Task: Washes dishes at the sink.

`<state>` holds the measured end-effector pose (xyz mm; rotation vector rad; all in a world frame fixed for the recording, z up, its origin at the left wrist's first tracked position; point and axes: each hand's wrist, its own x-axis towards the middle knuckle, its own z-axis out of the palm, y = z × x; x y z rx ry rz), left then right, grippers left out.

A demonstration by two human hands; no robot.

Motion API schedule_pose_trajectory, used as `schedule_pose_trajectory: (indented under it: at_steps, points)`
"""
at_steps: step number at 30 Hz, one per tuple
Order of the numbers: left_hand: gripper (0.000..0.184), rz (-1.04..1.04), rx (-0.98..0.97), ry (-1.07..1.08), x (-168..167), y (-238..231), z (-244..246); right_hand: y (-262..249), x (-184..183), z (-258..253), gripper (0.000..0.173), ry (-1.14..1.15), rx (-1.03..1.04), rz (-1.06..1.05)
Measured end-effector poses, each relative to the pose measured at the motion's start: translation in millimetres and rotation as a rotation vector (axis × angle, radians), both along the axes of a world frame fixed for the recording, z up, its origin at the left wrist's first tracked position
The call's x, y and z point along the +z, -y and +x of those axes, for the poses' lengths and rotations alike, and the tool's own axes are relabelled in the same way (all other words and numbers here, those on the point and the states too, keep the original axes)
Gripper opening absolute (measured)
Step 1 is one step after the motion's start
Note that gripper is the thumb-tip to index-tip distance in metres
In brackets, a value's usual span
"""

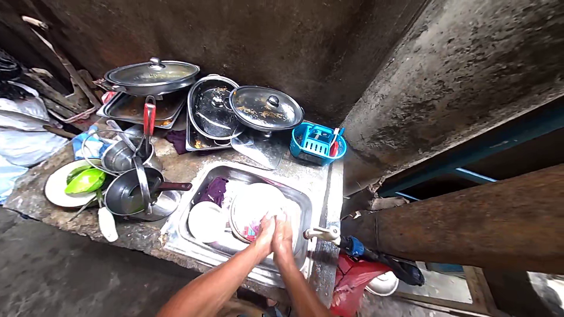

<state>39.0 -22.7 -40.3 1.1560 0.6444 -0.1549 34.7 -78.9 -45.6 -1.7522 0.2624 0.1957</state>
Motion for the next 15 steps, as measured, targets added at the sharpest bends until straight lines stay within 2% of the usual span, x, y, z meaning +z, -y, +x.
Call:
schedule_pose_trajectory:
  at_steps: [2, 3, 5, 8, 11, 13, 15]
  points:
    - [0.046, 0.012, -0.044, -0.047, -4.6, -13.0, 0.6, -8.1, -2.7, -15.6, 0.053, 0.068, 0.081, -0.037]
    - [0.043, 0.013, -0.032, -0.057, -3.6, -10.7, 0.7, -5.9, -6.1, -12.2, 0.052, 0.080, 0.081, -0.023]
    - [0.036, -0.022, -0.032, -0.017, -0.6, 4.5, -3.5, 7.5, -7.1, 11.5, 0.047, 0.005, -0.031, 0.024]
    - [0.043, -0.038, -0.163, 0.129, -10.2, 15.7, -18.0, 20.7, -6.2, 26.9, 0.046, -0.181, -0.228, 0.079]
    - [0.038, 0.161, -0.070, 0.122, -18.8, 12.4, -5.7, 6.2, 3.0, -2.6, 0.047, -0.103, -0.146, 0.113]
    - [0.041, 0.097, -0.015, 0.090, -27.8, 4.1, 5.9, 4.4, -0.5, -20.2, 0.059, -0.074, -0.069, 0.175]
    - [0.034, 0.059, 0.028, 0.044, -38.8, -2.5, 21.6, 15.1, -6.9, -22.8, 0.057, -0.037, -0.042, 0.151]
